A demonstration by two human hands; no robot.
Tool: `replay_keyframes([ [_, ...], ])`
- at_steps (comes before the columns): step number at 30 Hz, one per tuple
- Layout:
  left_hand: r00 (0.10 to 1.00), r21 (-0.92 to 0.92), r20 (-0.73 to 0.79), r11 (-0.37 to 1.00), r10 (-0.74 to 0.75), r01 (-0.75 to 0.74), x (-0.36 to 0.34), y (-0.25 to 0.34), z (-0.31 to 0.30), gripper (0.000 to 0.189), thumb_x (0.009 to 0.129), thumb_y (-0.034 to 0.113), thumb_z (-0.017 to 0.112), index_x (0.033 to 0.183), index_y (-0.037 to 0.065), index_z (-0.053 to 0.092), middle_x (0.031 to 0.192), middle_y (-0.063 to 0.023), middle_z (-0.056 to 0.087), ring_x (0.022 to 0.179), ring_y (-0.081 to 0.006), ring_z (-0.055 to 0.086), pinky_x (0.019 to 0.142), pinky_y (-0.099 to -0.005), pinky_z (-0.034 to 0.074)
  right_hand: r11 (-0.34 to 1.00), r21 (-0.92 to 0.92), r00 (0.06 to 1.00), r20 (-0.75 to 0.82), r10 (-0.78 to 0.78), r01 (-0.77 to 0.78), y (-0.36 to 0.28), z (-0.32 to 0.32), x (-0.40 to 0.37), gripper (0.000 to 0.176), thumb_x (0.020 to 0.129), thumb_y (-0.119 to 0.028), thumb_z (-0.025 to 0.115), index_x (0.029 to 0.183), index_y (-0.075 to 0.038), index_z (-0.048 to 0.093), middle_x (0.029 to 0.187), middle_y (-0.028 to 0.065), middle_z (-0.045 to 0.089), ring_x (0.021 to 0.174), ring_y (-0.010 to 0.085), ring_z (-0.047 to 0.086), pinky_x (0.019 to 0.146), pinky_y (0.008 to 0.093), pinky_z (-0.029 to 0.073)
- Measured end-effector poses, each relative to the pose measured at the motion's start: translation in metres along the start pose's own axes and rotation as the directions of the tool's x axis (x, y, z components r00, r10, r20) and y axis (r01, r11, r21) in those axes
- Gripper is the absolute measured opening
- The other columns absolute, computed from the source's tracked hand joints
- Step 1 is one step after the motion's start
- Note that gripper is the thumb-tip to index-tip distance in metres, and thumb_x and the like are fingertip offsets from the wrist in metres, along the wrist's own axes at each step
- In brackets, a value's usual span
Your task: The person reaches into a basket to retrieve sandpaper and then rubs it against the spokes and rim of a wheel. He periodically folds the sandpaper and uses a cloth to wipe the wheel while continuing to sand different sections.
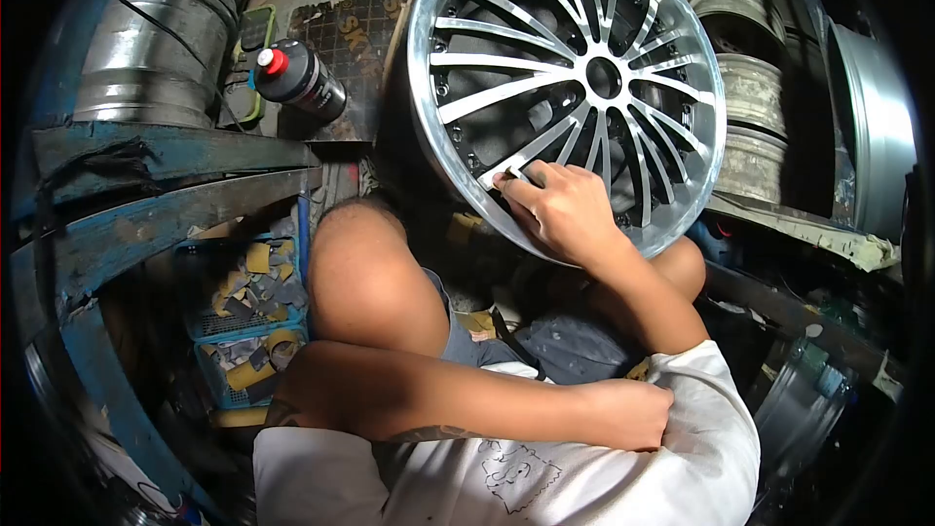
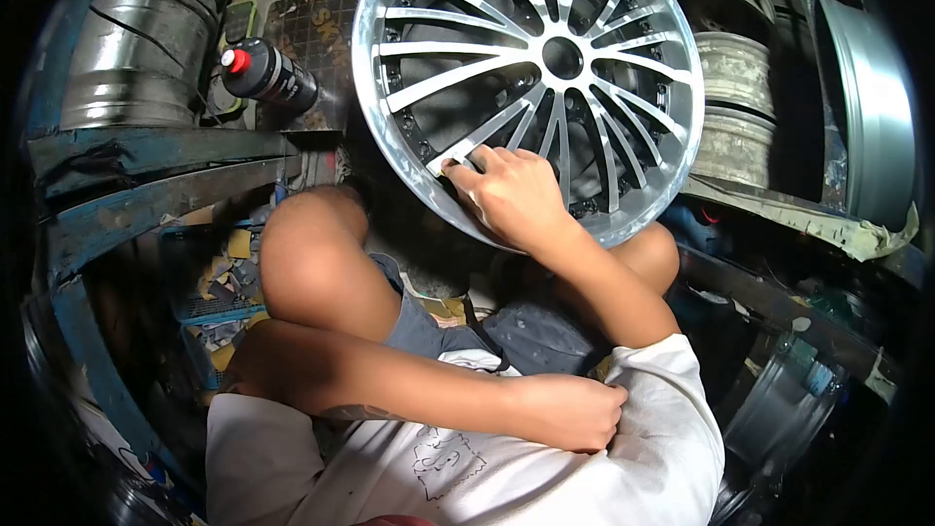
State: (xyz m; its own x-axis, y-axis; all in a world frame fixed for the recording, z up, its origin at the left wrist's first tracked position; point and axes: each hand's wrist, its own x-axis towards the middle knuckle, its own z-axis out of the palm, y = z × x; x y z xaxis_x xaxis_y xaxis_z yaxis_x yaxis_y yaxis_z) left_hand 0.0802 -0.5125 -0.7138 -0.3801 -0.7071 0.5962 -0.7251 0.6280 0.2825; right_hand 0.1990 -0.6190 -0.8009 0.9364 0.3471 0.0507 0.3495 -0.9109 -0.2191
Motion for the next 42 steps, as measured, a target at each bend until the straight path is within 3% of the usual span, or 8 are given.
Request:
replay_keyframes([
  [7,0.999,0.054,-0.035,0.999,0.002,0.000,-0.003,0.006,-0.002,0.020,0.090,0.024,0.062,0.080,0.013,0.075,0.081,0.0001,0.074,0.074,-0.0168,0.067,0.075,-0.0328,0.040,0.999,0.035,0.998,0.058,-0.028,0.026,0.003,-0.006,0.008,0.025,0.086,-0.018,0.075,0.111,-0.014,0.077,0.085,0.0083,0.063,0.071,0.0283,0.069,0.062,0.0426,0.055],
  [11,0.999,0.100,-0.030,0.995,-0.023,0.026,-0.008,0.006,-0.006,0.021,0.091,0.024,0.060,0.081,0.013,0.076,0.081,-0.0005,0.075,0.078,-0.0177,0.068,0.078,-0.0333,0.042,0.999,0.025,0.999,-0.015,-0.033,0.034,0.003,-0.002,0.006,0.019,0.089,-0.017,0.078,0.107,-0.015,0.079,0.070,0.0061,0.054,0.059,0.0267,0.061,0.053,0.0417,0.049],
  [15,0.999,0.014,-0.026,0.999,-0.035,0.036,-0.004,0.009,-0.008,0.022,0.091,0.024,0.060,0.080,0.014,0.077,0.082,-0.0010,0.075,0.078,-0.0179,0.068,0.078,-0.0343,0.043,0.998,0.066,0.998,-0.067,0.002,0.003,0.004,0.004,0.003,0.014,0.090,-0.017,0.077,0.104,-0.014,0.078,0.071,0.0067,0.056,0.059,0.0269,0.061,0.053,0.0423,0.049],
  [24,0.998,0.039,-0.018,0.997,-0.065,0.066,-0.006,0.006,-0.025,0.022,0.092,0.026,0.061,0.079,0.016,0.076,0.080,-0.0011,0.076,0.075,-0.0194,0.069,0.079,-0.0370,0.044,0.999,-0.004,0.996,0.072,0.047,-0.047,-0.002,-0.005,0.006,0.027,0.086,-0.013,0.077,0.112,-0.017,0.078,0.075,0.0083,0.060,0.064,0.0300,0.065,0.057,0.0425,0.052],
  [28,0.999,-0.020,0.038,0.999,0.027,-0.026,0.005,0.007,-0.005,0.022,0.092,0.026,0.062,0.079,0.016,0.077,0.079,-0.0010,0.076,0.076,-0.0209,0.070,0.078,-0.0386,0.045,0.994,-0.019,0.983,0.149,0.108,-0.107,-0.004,-0.005,-0.001,0.029,0.081,-0.011,0.073,0.110,-0.012,0.077,0.079,0.0100,0.061,0.070,0.0307,0.068,0.061,0.0448,0.054],
  [31,0.999,-0.062,0.047,0.998,-0.014,0.017,0.005,0.015,-0.007,0.022,0.092,0.027,0.062,0.081,0.017,0.078,0.082,-0.0017,0.077,0.078,-0.0216,0.071,0.080,-0.0394,0.047,0.998,0.058,0.999,0.002,0.037,-0.037,0.003,0.005,0.003,0.032,0.080,-0.011,0.073,0.111,-0.014,0.077,0.080,0.0094,0.061,0.071,0.0302,0.068,0.060,0.0447,0.053],
  [36,0.999,-0.037,-0.006,0.998,-0.051,0.051,0.000,0.016,-0.010,0.022,0.093,0.027,0.061,0.085,0.017,0.079,0.085,-0.0030,0.078,0.081,-0.0235,0.071,0.083,-0.0409,0.048,0.997,0.032,0.996,-0.042,0.078,-0.077,-0.008,-0.020,0.005,0.034,0.074,-0.008,0.074,0.108,-0.013,0.076,0.077,0.0085,0.060,0.069,0.0297,0.067,0.060,0.0436,0.053],
  [42,0.999,-0.017,0.000,0.999,-0.036,0.036,0.001,0.015,-0.028,0.027,0.096,0.029,0.058,0.086,0.017,0.079,0.085,-0.0036,0.078,0.082,-0.0237,0.071,0.083,-0.0429,0.048,0.997,0.027,0.997,0.028,0.068,-0.069,-0.001,-0.019,0.007,0.030,0.078,-0.005,0.076,0.104,-0.017,0.079,0.071,0.0072,0.059,0.064,0.0292,0.064,0.055,0.0432,0.051],
])
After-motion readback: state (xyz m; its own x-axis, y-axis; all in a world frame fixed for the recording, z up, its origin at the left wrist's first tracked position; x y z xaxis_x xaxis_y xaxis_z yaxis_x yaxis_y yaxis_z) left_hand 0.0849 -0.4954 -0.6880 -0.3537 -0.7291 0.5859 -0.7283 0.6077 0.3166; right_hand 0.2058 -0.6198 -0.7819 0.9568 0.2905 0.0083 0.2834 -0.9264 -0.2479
